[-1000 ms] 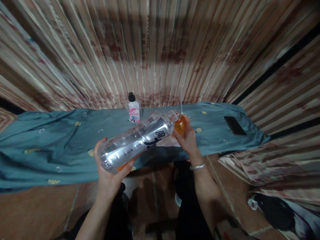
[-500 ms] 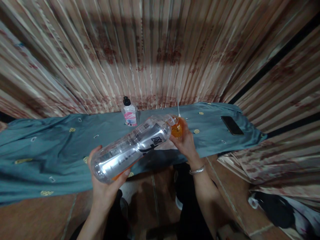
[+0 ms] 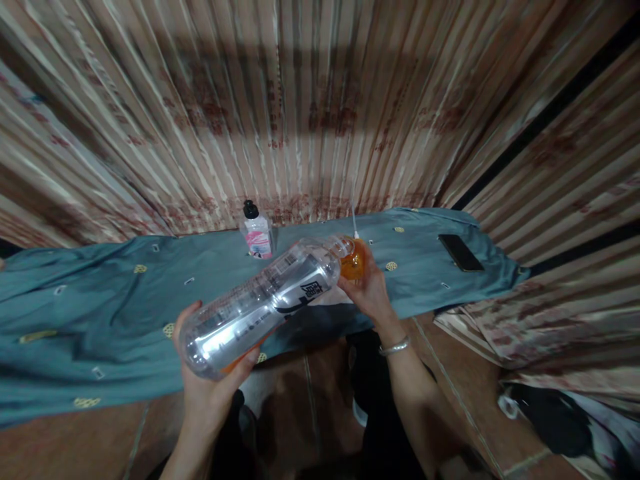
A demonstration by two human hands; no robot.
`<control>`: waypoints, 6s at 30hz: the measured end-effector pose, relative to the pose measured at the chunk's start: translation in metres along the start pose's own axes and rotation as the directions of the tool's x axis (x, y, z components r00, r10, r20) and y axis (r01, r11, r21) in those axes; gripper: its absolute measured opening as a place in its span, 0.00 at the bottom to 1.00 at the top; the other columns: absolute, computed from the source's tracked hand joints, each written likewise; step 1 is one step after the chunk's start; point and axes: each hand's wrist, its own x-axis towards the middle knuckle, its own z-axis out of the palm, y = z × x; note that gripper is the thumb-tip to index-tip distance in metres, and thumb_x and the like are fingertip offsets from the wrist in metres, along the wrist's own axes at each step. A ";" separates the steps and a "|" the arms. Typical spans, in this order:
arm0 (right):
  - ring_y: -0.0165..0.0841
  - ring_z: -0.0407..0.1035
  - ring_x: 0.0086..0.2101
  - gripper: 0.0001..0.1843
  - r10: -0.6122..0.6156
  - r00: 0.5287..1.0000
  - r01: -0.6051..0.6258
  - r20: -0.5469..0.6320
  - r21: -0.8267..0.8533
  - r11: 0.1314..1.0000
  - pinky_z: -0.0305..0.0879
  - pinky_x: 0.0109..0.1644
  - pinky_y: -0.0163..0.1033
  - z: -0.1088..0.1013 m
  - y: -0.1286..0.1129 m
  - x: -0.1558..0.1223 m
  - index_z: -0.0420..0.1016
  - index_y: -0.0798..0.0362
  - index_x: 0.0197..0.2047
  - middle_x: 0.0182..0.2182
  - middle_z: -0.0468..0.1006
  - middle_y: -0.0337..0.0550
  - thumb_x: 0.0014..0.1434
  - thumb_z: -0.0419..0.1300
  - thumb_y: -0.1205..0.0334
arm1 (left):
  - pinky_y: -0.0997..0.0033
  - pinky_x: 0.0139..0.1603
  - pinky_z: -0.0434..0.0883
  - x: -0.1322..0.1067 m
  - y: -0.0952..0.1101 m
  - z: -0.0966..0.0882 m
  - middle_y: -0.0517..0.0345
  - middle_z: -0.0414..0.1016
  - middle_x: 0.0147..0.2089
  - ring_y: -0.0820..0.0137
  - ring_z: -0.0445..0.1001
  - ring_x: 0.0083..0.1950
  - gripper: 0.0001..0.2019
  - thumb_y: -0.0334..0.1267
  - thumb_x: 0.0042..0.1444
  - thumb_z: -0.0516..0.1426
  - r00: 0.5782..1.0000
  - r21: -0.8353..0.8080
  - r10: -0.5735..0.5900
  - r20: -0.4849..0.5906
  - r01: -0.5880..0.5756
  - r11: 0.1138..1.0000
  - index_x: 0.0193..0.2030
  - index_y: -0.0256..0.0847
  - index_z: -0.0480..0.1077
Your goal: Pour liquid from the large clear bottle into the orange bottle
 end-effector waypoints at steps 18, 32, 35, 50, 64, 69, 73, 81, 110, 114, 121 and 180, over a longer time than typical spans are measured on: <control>0.54 0.72 0.64 0.54 -0.009 1.000 0.009 0.018 0.008 1.000 0.70 0.69 0.64 -0.002 -0.002 0.000 0.58 0.49 0.75 0.66 0.75 0.59 0.54 0.74 0.38 | 0.49 0.63 0.72 -0.001 0.013 0.004 0.48 0.71 0.58 0.56 0.74 0.54 0.51 0.44 0.35 0.75 0.999 -0.032 -0.028 -0.025 0.028 0.999 0.68 0.42 0.62; 0.54 0.72 0.63 0.53 0.002 1.000 -0.002 0.019 0.020 1.000 0.71 0.68 0.64 -0.002 -0.004 0.000 0.59 0.50 0.75 0.64 0.76 0.58 0.55 0.74 0.41 | 0.52 0.59 0.74 -0.002 0.015 0.004 0.50 0.72 0.54 0.57 0.75 0.52 0.51 0.43 0.35 0.75 0.999 -0.041 -0.029 -0.018 0.028 0.999 0.68 0.42 0.63; 0.53 0.73 0.63 0.51 0.001 1.000 -0.001 0.017 0.022 1.000 0.71 0.68 0.63 -0.002 -0.004 0.000 0.59 0.50 0.74 0.64 0.76 0.58 0.55 0.73 0.41 | 0.50 0.59 0.75 -0.002 0.016 0.004 0.50 0.73 0.54 0.56 0.76 0.52 0.51 0.44 0.34 0.75 0.999 -0.032 -0.030 -0.025 0.029 0.999 0.68 0.42 0.63; 0.54 0.73 0.63 0.52 -0.005 1.000 0.005 0.019 0.007 1.000 0.72 0.67 0.64 -0.002 -0.005 0.000 0.59 0.49 0.75 0.65 0.76 0.58 0.56 0.73 0.39 | 0.51 0.61 0.73 0.000 0.012 0.002 0.50 0.71 0.56 0.56 0.74 0.53 0.50 0.44 0.34 0.75 0.999 -0.008 0.007 -0.036 -0.008 1.000 0.67 0.43 0.64; 0.51 0.74 0.62 0.50 -0.022 1.000 0.022 0.012 0.016 1.000 0.73 0.66 0.60 -0.002 -0.005 0.000 0.59 0.48 0.74 0.64 0.77 0.56 0.56 0.73 0.40 | 0.49 0.66 0.71 0.000 0.008 0.002 0.49 0.70 0.59 0.55 0.74 0.56 0.51 0.43 0.34 0.75 1.000 -0.037 -0.011 -0.018 0.010 0.999 0.68 0.44 0.63; 0.53 0.74 0.62 0.51 -0.019 1.000 0.019 0.006 -0.001 1.000 0.72 0.67 0.62 -0.002 -0.005 0.000 0.60 0.50 0.74 0.64 0.77 0.58 0.56 0.74 0.40 | 0.49 0.66 0.72 0.001 0.008 0.002 0.49 0.71 0.57 0.55 0.74 0.57 0.49 0.43 0.35 0.75 1.000 -0.030 0.007 -0.015 -0.008 1.000 0.67 0.45 0.63; 0.53 0.74 0.62 0.51 -0.011 1.000 0.011 0.013 0.005 1.000 0.72 0.67 0.63 -0.002 -0.005 0.001 0.59 0.50 0.75 0.64 0.77 0.58 0.56 0.74 0.40 | 0.48 0.65 0.73 0.001 0.009 0.002 0.49 0.72 0.57 0.54 0.75 0.56 0.50 0.42 0.35 0.75 1.000 -0.049 -0.013 -0.001 0.013 0.999 0.68 0.45 0.62; 0.54 0.74 0.62 0.53 0.006 1.000 -0.006 0.015 -0.002 1.000 0.72 0.67 0.62 -0.001 -0.003 0.000 0.58 0.50 0.75 0.65 0.76 0.59 0.55 0.74 0.40 | 0.47 0.68 0.70 0.001 0.009 0.004 0.47 0.71 0.59 0.53 0.75 0.58 0.49 0.43 0.35 0.75 1.000 -0.054 -0.008 -0.018 0.007 0.999 0.67 0.44 0.63; 0.53 0.72 0.64 0.51 -0.062 0.998 0.062 0.010 0.002 0.998 0.72 0.68 0.62 -0.001 -0.001 0.000 0.57 0.49 0.76 0.66 0.75 0.58 0.57 0.73 0.42 | 0.50 0.66 0.73 0.001 0.002 0.000 0.48 0.71 0.62 0.54 0.75 0.58 0.50 0.44 0.37 0.74 0.999 -0.028 0.036 -0.025 -0.037 0.999 0.70 0.47 0.64; 0.53 0.71 0.65 0.51 -0.061 0.998 0.061 0.011 0.008 0.998 0.71 0.68 0.62 -0.001 -0.002 0.000 0.58 0.49 0.75 0.66 0.75 0.57 0.57 0.73 0.42 | 0.49 0.65 0.74 0.002 -0.004 -0.002 0.47 0.71 0.63 0.53 0.75 0.59 0.52 0.45 0.35 0.75 0.998 -0.024 0.050 -0.026 -0.051 0.998 0.71 0.47 0.63; 0.53 0.71 0.65 0.52 -0.047 0.999 0.047 0.014 0.023 0.999 0.70 0.69 0.62 -0.001 -0.002 0.000 0.58 0.49 0.76 0.66 0.74 0.58 0.56 0.74 0.43 | 0.45 0.64 0.75 0.002 0.005 0.000 0.50 0.74 0.57 0.54 0.77 0.54 0.53 0.44 0.36 0.75 1.000 -0.056 -0.002 -0.010 0.001 0.998 0.72 0.49 0.62; 0.54 0.74 0.63 0.51 -0.011 1.000 0.012 0.027 -0.025 1.000 0.71 0.68 0.64 -0.003 -0.007 0.003 0.60 0.51 0.73 0.64 0.76 0.59 0.55 0.73 0.39 | 0.49 0.61 0.74 0.011 -0.008 -0.010 0.51 0.73 0.58 0.56 0.75 0.52 0.65 0.52 0.24 0.76 0.991 0.057 0.117 -0.058 -0.114 0.992 0.75 0.49 0.60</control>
